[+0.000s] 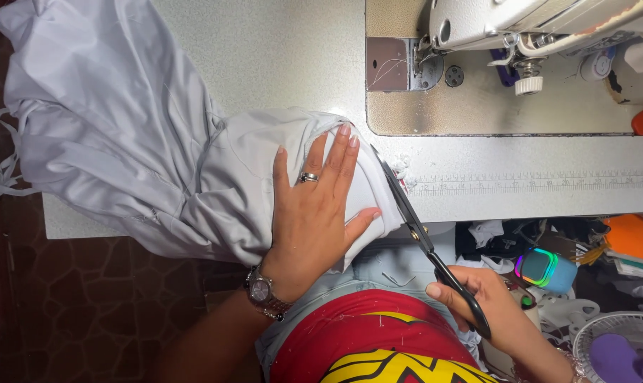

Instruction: Trimming excess fabric from a garment piece using scissors at a sewing workstation

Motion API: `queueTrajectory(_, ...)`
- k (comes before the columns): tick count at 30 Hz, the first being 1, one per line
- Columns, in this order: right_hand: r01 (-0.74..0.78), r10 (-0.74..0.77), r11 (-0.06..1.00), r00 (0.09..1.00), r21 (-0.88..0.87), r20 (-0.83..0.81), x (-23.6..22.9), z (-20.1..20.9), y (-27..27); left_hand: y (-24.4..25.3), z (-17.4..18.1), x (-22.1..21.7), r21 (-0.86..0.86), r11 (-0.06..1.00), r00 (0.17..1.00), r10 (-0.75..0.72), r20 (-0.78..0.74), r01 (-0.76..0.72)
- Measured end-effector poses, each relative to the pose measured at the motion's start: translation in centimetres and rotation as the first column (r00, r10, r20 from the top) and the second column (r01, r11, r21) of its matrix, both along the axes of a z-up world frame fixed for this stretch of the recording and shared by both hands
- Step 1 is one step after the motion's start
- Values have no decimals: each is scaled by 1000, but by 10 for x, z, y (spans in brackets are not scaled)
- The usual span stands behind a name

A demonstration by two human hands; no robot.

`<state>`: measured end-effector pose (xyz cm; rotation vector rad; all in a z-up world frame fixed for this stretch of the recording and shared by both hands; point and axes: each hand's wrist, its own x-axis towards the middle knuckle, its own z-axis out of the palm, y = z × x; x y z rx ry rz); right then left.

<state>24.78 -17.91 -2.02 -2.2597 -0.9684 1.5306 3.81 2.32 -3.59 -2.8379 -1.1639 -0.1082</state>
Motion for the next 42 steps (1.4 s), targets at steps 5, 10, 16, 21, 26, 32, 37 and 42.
queueTrajectory(5,48,-49,999,998,-17,-42,4,7,2,2,5,-2,-8,1000,999,-24,38,24)
queueTrajectory(10,-2,12,997,991,79,-132,13,5,3,0,4,-4,-42,998,996,-42,77,45)
queueTrajectory(16,-42,42,999,999,23,-2,8,7,20,-3,4,-4,-54,996,995,-66,79,71)
queueTrajectory(21,-64,77,993,988,-95,134,7,2,17,-2,10,-8,-46,997,995,-65,73,69)
queueTrajectory(26,-17,22,997,998,-78,65,7,9,15,-4,43,-33,-215,975,849,75,523,46)
queueTrajectory(32,48,-50,997,998,-56,-26,0,9,13,-4,33,-63,-236,972,901,86,426,19)
queueTrajectory(37,-14,13,1000,993,6,119,4,-6,-15,32,78,-58,34,995,826,-99,555,96)
queueTrajectory(42,9,-17,998,991,62,135,-6,-22,-41,99,61,-14,143,931,754,-356,551,336)
